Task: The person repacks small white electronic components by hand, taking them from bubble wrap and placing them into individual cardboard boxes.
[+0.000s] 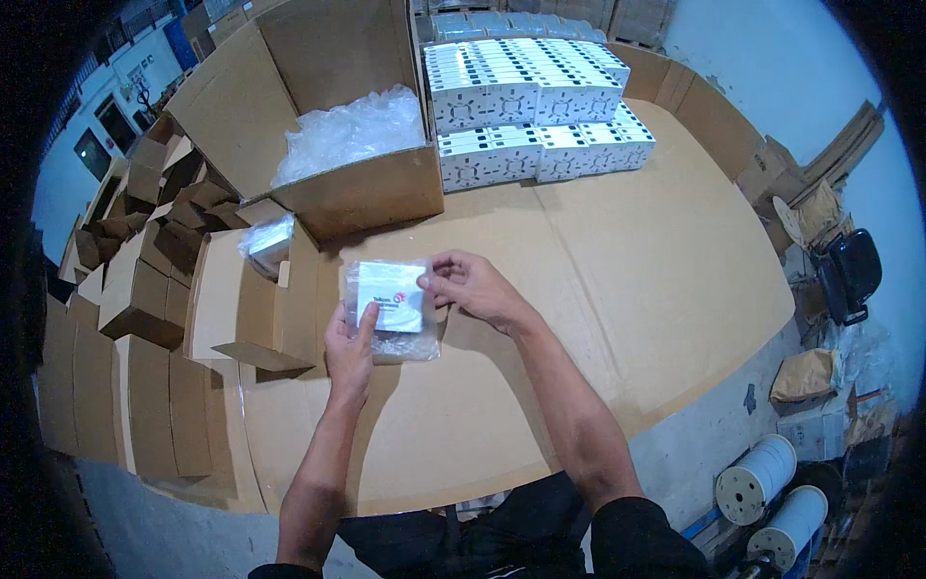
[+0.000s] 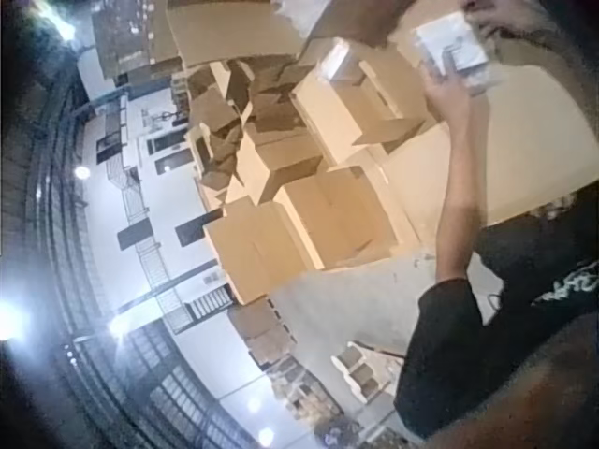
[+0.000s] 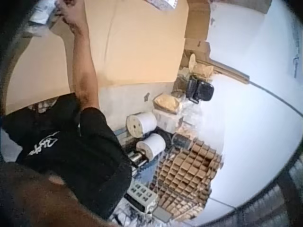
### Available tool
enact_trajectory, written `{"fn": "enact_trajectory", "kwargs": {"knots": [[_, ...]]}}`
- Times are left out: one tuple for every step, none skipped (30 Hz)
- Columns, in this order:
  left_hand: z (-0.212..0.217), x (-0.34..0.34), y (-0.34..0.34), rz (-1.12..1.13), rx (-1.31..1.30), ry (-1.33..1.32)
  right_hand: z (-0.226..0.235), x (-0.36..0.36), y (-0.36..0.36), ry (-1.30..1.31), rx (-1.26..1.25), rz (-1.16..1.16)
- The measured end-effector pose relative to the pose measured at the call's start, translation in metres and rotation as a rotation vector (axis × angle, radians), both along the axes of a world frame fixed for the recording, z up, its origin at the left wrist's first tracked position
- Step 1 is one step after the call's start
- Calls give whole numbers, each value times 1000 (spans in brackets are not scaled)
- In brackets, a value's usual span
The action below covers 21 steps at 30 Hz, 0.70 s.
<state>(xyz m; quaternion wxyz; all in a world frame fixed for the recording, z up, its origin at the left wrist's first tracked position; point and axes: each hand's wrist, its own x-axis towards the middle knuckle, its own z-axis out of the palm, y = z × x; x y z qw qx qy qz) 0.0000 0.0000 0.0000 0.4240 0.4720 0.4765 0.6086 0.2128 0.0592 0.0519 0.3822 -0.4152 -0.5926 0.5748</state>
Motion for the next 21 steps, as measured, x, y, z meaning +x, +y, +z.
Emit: {"fn": "enact_trajectory", "kwargs": {"knots": [[0, 2, 2, 14, 5, -32, -5, -1, 2, 35, -68, 47], [1, 3, 4, 28, 10, -65, -11, -1, 3, 69, -135, 93], [-1, 3, 6, 31, 9, -64, -12, -4, 3, 70, -136, 96], [-3, 3, 8, 29, 22, -53, -13, -8, 2, 61, -107, 73], [-4, 2, 9, 27, 34, -43, -14, -13, 1, 52, -77, 50], [-2, 4, 10, 23, 33, -44, -15, -15, -1, 51, -78, 47], [3, 5, 10, 2, -18, -25, -16, -19, -3, 125, -70, -27], [5, 6, 11, -20, -70, -6, -18, -21, -5, 199, -63, -101], [4, 5, 13, -17, -69, -5, -18, -24, -6, 199, -63, -99], [1, 4, 16, -19, -25, -26, -19, -26, -6, 245, -48, -130], [-1, 3, 18, -20, 19, -47, -19, -28, -6, 291, -34, -162], [-2, 2, 20, -21, 19, -47, -21, -27, -5, 291, -33, -163], [-2, 0, 21, -39, 14, -129, -23, -25, -3, 305, -38, -173], [-2, -1, 22, -57, 8, -212, -25, -24, -2, 320, -43, -182], [-2, -1, 22, -54, 7, -212, -20, -25, -5, 320, -45, -180], [-1, -2, 21, -28, 14, -208, -14, -26, -9, 349, -30, -175], [-1, -3, 20, -1, 22, -204, -10, -28, -12, 378, -16, -169], [2, 0, 19, -6, 21, -206, -9, -26, -14, 376, -15, -174], [6, 2, 16, 37, 64, -157, -9, -25, -15, 389, 31, -173], [10, 3, 14, 80, 107, -107, -9, -23, -16, 402, 77, -172], [14, 2, 11, 81, 108, -106, -7, -23, -17, 402, 77, -171]]}}
